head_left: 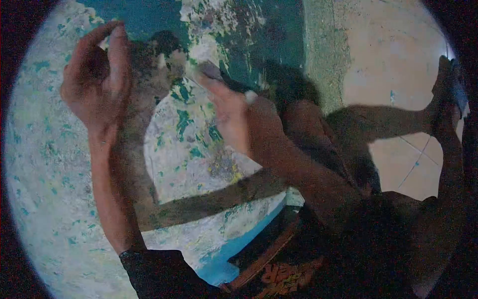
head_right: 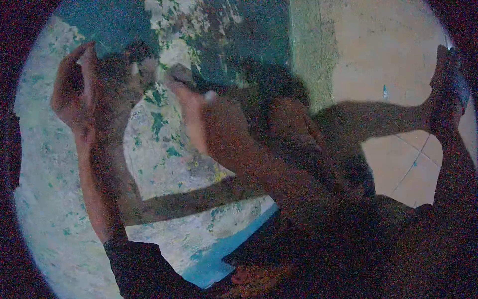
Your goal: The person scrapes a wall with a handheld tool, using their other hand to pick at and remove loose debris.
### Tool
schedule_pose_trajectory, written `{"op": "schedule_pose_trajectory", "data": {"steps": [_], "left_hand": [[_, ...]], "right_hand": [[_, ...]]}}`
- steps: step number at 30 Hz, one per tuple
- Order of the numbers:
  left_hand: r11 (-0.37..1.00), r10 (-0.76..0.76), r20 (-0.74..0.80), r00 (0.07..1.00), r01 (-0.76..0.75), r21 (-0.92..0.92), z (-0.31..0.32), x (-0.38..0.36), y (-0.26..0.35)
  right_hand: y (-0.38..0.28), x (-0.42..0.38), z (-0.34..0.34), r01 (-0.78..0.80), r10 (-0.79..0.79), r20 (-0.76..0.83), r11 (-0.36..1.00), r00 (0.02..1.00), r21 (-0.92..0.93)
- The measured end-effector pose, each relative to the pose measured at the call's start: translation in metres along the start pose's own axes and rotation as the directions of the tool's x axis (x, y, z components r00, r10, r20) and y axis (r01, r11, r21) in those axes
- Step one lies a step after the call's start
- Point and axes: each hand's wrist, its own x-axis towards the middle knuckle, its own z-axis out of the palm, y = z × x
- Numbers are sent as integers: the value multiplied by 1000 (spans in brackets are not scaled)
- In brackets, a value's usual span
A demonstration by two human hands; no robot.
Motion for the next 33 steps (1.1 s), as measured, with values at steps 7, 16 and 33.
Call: {"op": "schedule_pose_trajectory", "data": {"steps": [7, 16, 33], "left_hand": [[980, -159, -40, 986, 153, -127, 6, -9, 9], [995, 28, 28, 999, -25, -93, -1, -3, 0], [999, 41, 20, 999, -41, -7, -2, 1, -8]], "right_hand": [[12, 10, 12, 114, -108, -79, 990, 991, 78], [-12, 1, -4, -49, 30, 84, 971, 996, 234], [2, -10, 30, 248, -220, -318, 968, 922, 50]]}}
